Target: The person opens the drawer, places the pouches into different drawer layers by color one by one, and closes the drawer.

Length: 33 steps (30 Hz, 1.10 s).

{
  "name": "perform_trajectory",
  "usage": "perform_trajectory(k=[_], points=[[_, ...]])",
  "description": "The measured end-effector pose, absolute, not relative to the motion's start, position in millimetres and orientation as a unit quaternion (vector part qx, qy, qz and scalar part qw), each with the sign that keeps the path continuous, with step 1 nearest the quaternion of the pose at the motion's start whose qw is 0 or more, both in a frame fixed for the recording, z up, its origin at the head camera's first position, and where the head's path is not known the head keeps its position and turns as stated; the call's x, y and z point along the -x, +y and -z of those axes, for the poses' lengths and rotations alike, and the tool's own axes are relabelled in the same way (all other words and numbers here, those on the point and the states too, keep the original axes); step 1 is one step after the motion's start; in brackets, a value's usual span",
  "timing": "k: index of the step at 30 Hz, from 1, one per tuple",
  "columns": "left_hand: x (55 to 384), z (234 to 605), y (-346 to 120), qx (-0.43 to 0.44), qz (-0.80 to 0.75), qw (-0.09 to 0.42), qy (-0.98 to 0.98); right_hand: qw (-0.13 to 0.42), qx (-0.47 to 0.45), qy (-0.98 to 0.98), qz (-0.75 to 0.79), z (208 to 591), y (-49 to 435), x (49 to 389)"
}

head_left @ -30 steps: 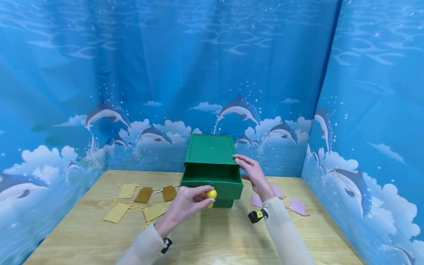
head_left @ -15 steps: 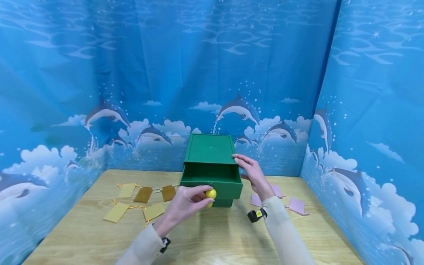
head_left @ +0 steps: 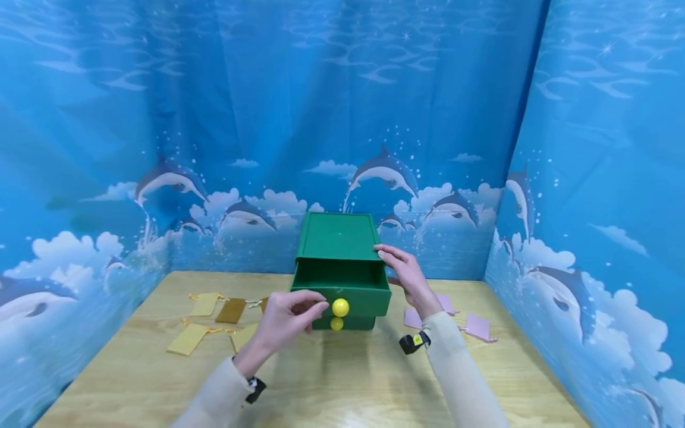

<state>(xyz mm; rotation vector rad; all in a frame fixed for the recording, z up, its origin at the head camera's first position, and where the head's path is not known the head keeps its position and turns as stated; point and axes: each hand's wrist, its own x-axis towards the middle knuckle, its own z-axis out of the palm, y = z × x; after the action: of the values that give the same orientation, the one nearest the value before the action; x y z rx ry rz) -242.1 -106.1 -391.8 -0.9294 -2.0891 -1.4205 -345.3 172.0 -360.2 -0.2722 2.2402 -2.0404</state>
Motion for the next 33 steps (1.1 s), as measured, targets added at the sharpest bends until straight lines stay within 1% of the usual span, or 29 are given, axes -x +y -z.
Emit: perform_trajectory(k=[5,11,15,22,28,33], points=[[242.8,386.5,-116.5,0.330,0.542,0.232,-0.737,0.047,0.088,0.736,0.669,358.4,171.8,345.0],[244.8,385.2,-126.7,0.263,0.574,0.216,-0.745,0.045,0.087,0.735,0.671,357.7,173.3,346.8],[239.8,385.2,-134.0,0.218,0.589,0.203,-0.752,0.050,0.087,0.732,0.674,358.8,173.1,347.4],[228.1,379.6,-145.6,0.176,0.588,0.193,-0.766,0.054,0.088,0.730,0.675,359.8,173.3,345.1],[245.8,398.5,-160.2,0.139,0.597,0.176,-0.770,0.052,0.085,0.731,0.675,360.1,172.6,344.1],[260.9,410.4,-175.2,0.099,0.597,0.133,-0.785,0.050,0.084,0.731,0.675,360.0,171.4,344.9]])
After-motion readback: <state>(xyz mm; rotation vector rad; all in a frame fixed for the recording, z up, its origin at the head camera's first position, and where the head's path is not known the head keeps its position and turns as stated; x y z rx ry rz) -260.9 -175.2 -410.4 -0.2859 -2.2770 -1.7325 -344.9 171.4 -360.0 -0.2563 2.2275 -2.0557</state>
